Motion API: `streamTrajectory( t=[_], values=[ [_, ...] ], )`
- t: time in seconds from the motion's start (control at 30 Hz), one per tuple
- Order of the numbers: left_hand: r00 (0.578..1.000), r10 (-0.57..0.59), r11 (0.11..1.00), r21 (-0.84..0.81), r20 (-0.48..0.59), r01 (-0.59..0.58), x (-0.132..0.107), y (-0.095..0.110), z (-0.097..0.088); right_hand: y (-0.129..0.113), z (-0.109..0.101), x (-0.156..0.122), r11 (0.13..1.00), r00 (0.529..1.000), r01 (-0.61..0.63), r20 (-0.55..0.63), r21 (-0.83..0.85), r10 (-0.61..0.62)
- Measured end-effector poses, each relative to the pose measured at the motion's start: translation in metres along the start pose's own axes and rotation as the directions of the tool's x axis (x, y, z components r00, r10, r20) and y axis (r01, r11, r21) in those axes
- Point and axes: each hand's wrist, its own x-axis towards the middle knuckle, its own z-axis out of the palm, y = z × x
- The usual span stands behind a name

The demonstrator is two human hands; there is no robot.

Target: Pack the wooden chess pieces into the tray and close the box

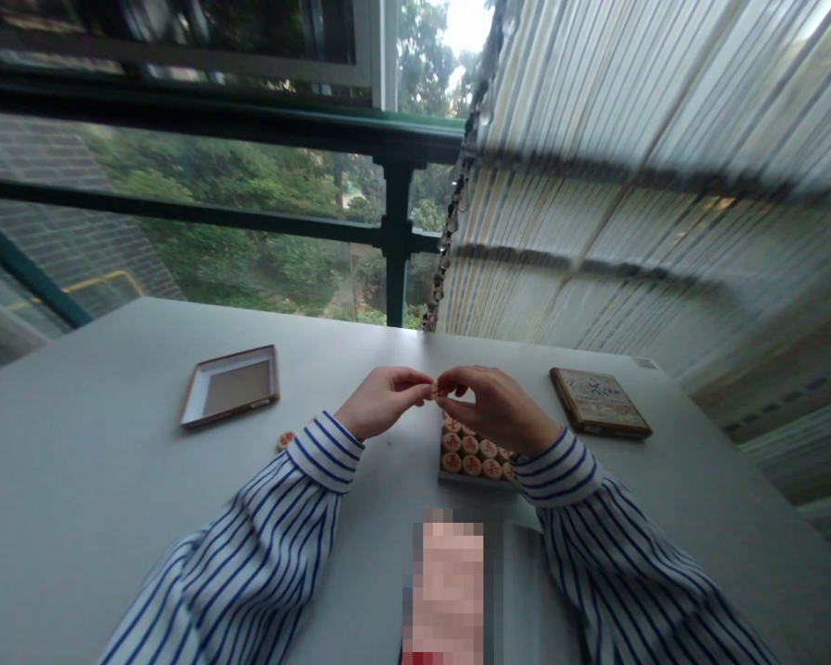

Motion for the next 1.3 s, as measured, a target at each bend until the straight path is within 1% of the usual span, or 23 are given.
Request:
streamTrajectory(
  t=[0.2,0.3,0.37,0.53,0.63,0.73,0.83,1.03,1.3],
  values=[
    [1.0,-0.002,1.0,0.02,-0.003,0.002,0.0,0.0,0.001,0.002,-0.002,0.0,1.0,1.0,-0.013,-0.01,-0.003,0.013],
    [1.0,-0.002,0.999,0.043,0.031,0.0,0.001,-0.004,0.003,0.004,-0.004,0.0,1.0,1.0,-0.024,-0.009,-0.016,0.024],
    [0.999,0.02,0.998,0.063,0.047,-0.023,0.002,-0.009,0.005,0.005,-0.004,0.0,0.999,0.999,-0.037,-0.016,-0.027,0.036],
    [0.996,0.045,0.982,0.178,0.072,-0.057,0.004,-0.025,0.009,0.007,-0.004,-0.001,0.996,0.997,-0.066,-0.033,-0.056,0.064],
    [0.994,0.055,0.962,0.261,0.097,-0.079,0.003,-0.029,0.012,0.009,-0.003,-0.002,0.994,0.997,-0.076,-0.034,-0.073,0.074],
    [0.99,0.055,0.936,0.339,0.131,-0.097,0.002,-0.03,0.016,0.01,-0.003,-0.002,0.992,0.996,-0.088,-0.028,-0.089,0.086],
    [0.988,0.05,0.919,0.381,0.147,-0.103,0.001,-0.029,0.019,0.012,-0.003,-0.002,0.99,0.995,-0.102,-0.016,-0.097,0.101],
    [0.979,0.078,0.911,0.386,0.187,-0.147,0.0,-0.031,0.024,0.016,-0.004,-0.003,0.977,0.99,-0.139,-0.012,-0.16,0.138],
    [0.976,0.063,0.898,0.415,0.207,-0.146,-0.001,-0.025,0.026,0.021,-0.001,-0.003,0.959,0.981,-0.168,0.06,-0.227,0.186]
  ],
)
